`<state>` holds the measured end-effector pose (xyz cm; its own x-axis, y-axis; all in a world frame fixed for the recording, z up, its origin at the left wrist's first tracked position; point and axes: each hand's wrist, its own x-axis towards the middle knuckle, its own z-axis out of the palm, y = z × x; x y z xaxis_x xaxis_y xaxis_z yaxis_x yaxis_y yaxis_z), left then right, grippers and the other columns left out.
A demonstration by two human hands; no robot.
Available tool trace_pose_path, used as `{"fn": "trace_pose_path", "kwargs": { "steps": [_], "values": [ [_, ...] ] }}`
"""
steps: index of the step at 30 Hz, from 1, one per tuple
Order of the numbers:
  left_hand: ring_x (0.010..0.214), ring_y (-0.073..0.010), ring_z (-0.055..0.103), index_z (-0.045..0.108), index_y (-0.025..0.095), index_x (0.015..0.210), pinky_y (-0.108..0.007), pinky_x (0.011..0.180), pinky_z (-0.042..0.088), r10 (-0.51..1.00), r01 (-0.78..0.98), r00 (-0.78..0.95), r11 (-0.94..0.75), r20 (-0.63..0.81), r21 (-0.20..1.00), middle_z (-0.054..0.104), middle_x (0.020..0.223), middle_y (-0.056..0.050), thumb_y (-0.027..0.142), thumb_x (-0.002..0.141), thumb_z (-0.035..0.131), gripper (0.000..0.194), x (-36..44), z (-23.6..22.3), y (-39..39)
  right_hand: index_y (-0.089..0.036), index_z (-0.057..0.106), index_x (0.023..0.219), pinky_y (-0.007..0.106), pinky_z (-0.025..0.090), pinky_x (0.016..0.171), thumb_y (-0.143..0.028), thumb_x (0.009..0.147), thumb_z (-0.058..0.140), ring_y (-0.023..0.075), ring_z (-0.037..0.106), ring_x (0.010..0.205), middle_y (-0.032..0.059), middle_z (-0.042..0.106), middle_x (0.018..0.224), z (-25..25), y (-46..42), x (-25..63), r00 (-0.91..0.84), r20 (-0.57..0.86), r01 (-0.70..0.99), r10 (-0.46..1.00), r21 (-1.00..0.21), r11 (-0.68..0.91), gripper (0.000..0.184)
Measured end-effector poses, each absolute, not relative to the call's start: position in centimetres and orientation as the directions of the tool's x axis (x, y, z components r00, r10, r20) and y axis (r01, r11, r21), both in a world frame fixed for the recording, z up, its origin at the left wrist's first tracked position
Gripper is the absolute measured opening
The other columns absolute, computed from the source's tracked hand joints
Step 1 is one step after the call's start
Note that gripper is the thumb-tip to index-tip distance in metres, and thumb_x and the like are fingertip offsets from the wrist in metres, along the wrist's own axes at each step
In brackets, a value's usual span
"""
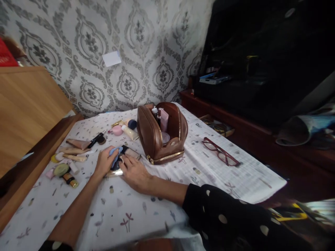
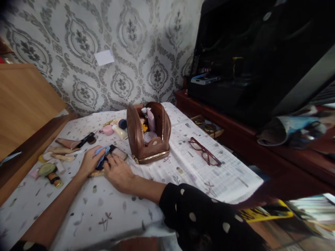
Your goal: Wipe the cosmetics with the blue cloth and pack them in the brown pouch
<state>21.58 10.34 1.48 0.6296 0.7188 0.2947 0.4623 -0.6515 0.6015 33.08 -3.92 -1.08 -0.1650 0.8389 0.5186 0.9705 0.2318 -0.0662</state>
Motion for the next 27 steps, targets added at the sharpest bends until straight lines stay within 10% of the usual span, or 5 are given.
{"fn": "trace_pose_path", "kwargs": {
  "steps": [16, 21, 27],
  "values": [
    [0.069, -0.0174, 0.055, 0.059, 0.02, 0.092, -0.028, 0.069, 0.044, 0.766, 0.33, 0.548, -0.567, 0.336, 0.755, 0.059, 0.072, 0.0, 0.05, 0.092, 0.046, 0.033, 19.8, 0.2, 11.1, -0.013, 0.053, 0.131, 0.051, 0.048, 0.101, -0.043, 0.09, 0.067, 0.0321, 0.052, 0.121, 0.0199, 0.056, 0.128, 0.0, -1.9, 33.3, -0.239, 0.328, 0.928, 0.914, -0.201, 0.314, 0.053],
    [0.082, -0.0194, 0.064, 0.054, 0.021, 0.125, -0.032, 0.079, 0.05, 0.804, 0.296, 0.497, -0.512, 0.328, 0.807, 0.067, 0.099, -0.005, 0.048, 0.092, 0.047, 0.043, 19.7, -0.3, 11.0, -0.013, 0.051, 0.134, 0.05, 0.048, 0.101, -0.045, 0.089, 0.066, 0.0321, 0.048, 0.12, 0.0197, 0.052, 0.131, -0.5, -2.6, 33.7, -0.26, 0.384, 0.894, 0.886, -0.252, 0.372, 0.057],
    [0.108, -0.0243, 0.062, 0.064, 0.017, 0.112, -0.034, 0.099, 0.046, 0.758, 0.177, 0.544, -0.523, 0.36, 0.834, 0.069, 0.113, -0.008, 0.055, 0.093, 0.046, 0.046, 19.7, 1.2, 9.9, -0.012, 0.051, 0.133, 0.05, 0.049, 0.099, -0.04, 0.09, 0.065, 0.0318, 0.048, 0.118, 0.0187, 0.054, 0.128, -0.3, -2.9, 33.8, -0.128, 0.474, 0.87, 0.871, -0.369, 0.328, 0.053]
  ]
}}
